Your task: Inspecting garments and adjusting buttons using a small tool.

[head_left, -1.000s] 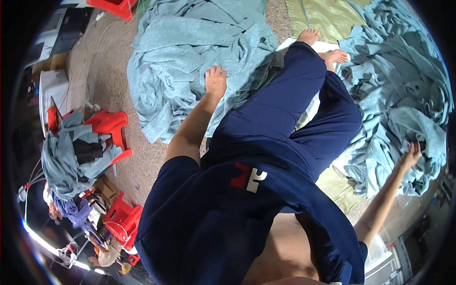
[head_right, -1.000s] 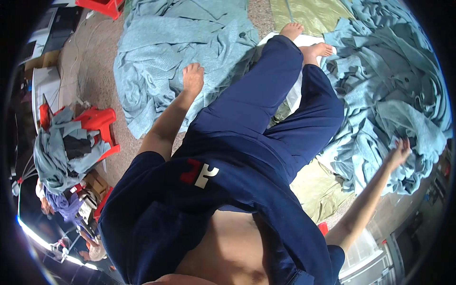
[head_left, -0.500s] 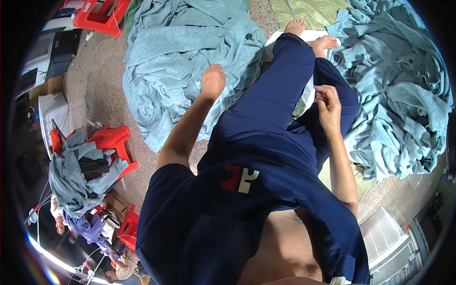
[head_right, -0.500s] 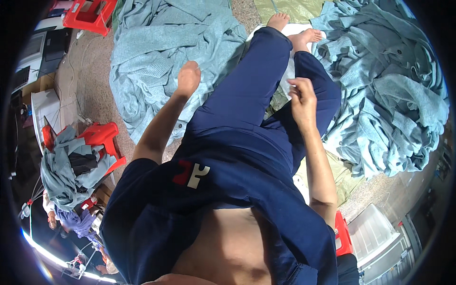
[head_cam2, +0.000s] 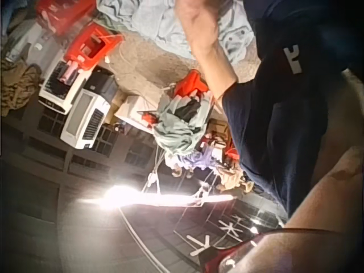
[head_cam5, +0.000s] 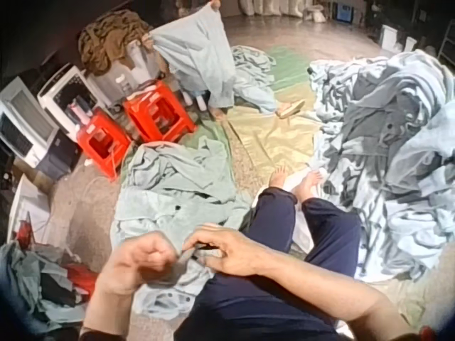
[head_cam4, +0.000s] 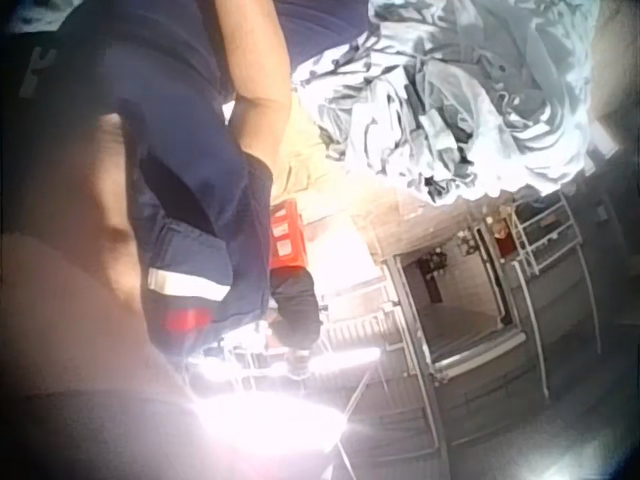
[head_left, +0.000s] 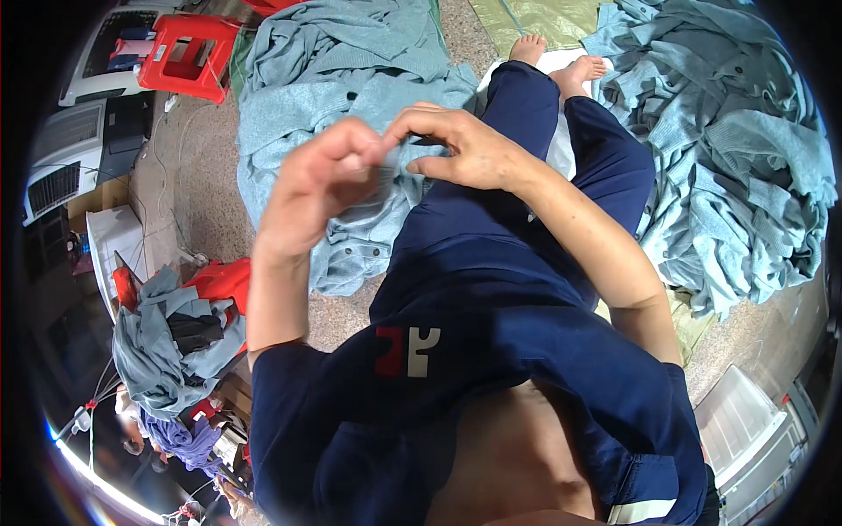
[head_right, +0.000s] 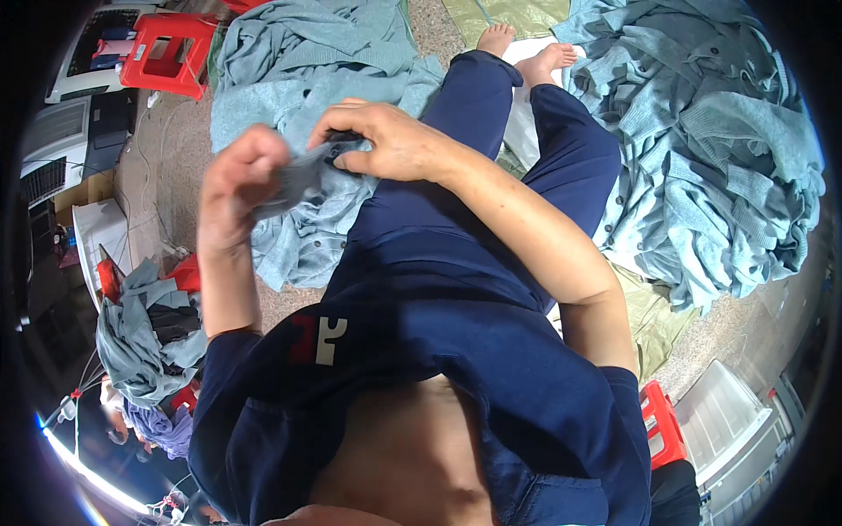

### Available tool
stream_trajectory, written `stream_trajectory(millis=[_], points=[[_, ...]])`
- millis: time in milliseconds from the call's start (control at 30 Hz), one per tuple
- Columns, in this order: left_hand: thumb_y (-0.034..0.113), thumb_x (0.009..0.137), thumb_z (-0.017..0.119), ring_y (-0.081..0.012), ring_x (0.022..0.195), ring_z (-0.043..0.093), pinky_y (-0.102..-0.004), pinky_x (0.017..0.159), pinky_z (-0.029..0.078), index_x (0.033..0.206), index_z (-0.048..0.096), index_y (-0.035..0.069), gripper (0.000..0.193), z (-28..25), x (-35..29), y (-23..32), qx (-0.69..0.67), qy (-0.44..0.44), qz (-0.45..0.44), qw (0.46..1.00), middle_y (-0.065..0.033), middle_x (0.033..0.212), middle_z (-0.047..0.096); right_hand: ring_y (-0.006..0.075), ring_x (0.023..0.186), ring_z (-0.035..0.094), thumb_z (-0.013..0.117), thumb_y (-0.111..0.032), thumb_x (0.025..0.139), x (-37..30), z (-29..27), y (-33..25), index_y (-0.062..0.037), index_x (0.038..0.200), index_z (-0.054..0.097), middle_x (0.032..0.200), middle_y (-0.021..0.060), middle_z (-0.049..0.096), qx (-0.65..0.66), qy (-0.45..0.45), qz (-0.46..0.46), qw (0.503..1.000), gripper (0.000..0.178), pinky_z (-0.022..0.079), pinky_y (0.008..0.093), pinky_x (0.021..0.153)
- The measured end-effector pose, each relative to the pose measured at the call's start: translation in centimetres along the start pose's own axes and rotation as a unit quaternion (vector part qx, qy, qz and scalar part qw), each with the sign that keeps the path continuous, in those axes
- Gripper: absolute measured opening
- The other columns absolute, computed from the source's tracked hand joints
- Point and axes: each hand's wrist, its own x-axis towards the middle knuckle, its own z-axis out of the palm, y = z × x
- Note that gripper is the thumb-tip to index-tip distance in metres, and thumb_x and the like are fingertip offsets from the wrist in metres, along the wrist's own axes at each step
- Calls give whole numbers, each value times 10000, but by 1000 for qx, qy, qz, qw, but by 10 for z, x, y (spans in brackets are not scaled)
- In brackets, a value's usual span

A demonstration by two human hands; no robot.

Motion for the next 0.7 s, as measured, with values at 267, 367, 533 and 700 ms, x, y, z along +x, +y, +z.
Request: stream_trajectory(millis=[267,367,533,700], points=[[171,931,536,-243,890,684,-367,779,589,1098,387,-41,309,-15,4,72,-208,-96,230,946,-172,912,637,124,875,560,743,-81,783,26,28,42,-62,1133,597,991,4,590,-5,106,-26,994,379,458,258,846],[115,926,491,-319,1114,627,-432,1003,506,1244,385,-114,405,-7,4,90,-260,-193,234,917,-306,1199,580,46,744,434,786,-101,749,32,28,42,-95,1127,597,1050,-35,560,36,195,49,979,423,375,191,643],[395,894,671,-340,1016,668,-372,858,575,1281,455,-23,609,13,0,111,498,191,608,588,-350,1221,558,117,932,533,786,-121,726,55,43,40,-74,1190,562,1092,20,561,3,204,-46,978,518,438,245,777],[328,902,665,-344,997,667,-385,871,565,1277,475,-25,549,-13,-13,143,501,227,607,573,-335,1196,579,151,1067,535,728,-83,727,78,46,34,-64,1200,536,1144,62,548,2,243,-89,966,511,443,270,884]])
